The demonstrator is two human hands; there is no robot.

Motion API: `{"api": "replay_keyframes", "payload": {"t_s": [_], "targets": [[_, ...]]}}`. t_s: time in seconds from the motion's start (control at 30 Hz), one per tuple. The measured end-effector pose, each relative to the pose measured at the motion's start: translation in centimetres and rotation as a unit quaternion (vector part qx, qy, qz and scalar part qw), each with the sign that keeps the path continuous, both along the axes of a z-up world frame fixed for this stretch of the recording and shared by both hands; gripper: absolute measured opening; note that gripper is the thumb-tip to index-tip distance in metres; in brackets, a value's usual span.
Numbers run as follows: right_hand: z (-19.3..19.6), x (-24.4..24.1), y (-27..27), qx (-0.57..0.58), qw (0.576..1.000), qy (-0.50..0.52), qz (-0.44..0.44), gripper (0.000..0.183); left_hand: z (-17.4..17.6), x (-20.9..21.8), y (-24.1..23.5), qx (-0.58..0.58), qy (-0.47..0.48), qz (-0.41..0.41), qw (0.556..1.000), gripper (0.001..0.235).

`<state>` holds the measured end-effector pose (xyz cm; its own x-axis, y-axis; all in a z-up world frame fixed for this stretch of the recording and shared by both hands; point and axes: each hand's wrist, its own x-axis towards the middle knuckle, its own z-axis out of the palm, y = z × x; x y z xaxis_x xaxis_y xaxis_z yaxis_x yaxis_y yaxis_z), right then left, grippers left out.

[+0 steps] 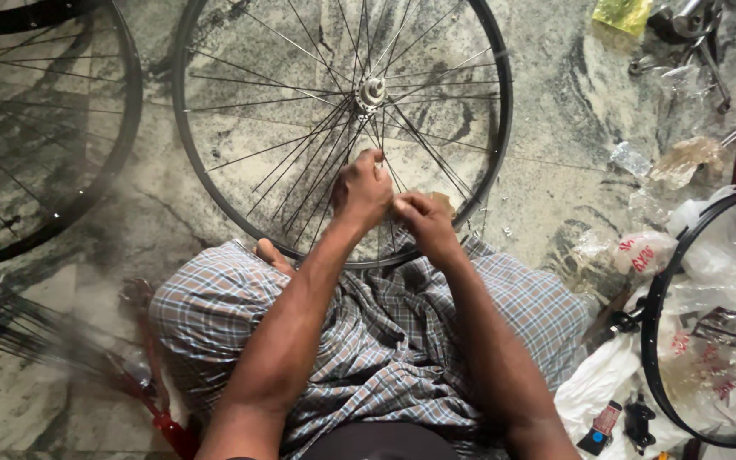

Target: The person sits on the floor and laces a bicycle wheel by inserting spokes through the rim and hub, then tightening the nipples by hand. The person works methodically around the wheel, adjusting each spoke in turn.

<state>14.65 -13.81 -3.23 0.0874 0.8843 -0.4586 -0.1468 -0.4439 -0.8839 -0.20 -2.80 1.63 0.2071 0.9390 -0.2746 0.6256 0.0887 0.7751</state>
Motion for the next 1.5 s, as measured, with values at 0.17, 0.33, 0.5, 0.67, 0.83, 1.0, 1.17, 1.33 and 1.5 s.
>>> {"api": "replay_keyframes", "payload": {"t_s": [0.17, 0.33, 0.5, 0.67, 0.83, 1.0, 1.17, 1.33, 1.5], "targets": [[-1.6, -1.0, -4.5, 0.069, 0.986, -0.141, -0.059, 0.016, -2.6, -0.8, -2.6, -0.007, 0.147, -0.185, 0.972, 0.029], [-0.6, -1.4, -5.1, 0.085, 0.935, -0.324, -0.112, 0.021, -5.7, -2.6, -7.9, -0.126, 0.177, -0.332, 0.918, 0.036], [0.9, -2.1, -5.2, 0.060, 0.924, -0.361, -0.111, 0.013, -7.7, -3.0, -8.8, -0.120, 0.152, -0.318, 0.928, 0.048], [0.3, -2.7, -3.3, 0.129, 0.898, -0.371, -0.198, 0.012, -6.7, -2.6, -7.9, -0.114, 0.158, -0.318, 0.928, 0.050], [1.7, -2.6, -1.2, 0.196, 0.898, -0.326, -0.218, 0.010, -3.7, -2.8, -6.1, -0.171, 0.174, -0.295, 0.924, 0.058], [4.2, -0.3, 2.1, 0.197, 0.854, -0.481, -0.021, 0.008, -0.2, -3.1, -4.5, -0.246, 0.019, -0.208, 0.946, 0.041], [5.2, 2.2, 3.7, 0.261, 0.859, -0.433, -0.078, 0.009, 1.0, -1.5, -3.4, -0.294, -0.090, -0.093, 0.947, 0.021], [6.7, 8.3, 2.2, 0.155, 0.855, 0.296, -0.397, 0.009, 0.2, -0.2, -2.4, -0.316, -0.247, -0.103, 0.910, 0.023], [4.0, 8.4, -0.5, 0.059, 0.834, 0.278, -0.474, 0.018, 0.0, 1.0, -1.7, -0.294, -0.229, -0.071, 0.925, 0.013]]}}
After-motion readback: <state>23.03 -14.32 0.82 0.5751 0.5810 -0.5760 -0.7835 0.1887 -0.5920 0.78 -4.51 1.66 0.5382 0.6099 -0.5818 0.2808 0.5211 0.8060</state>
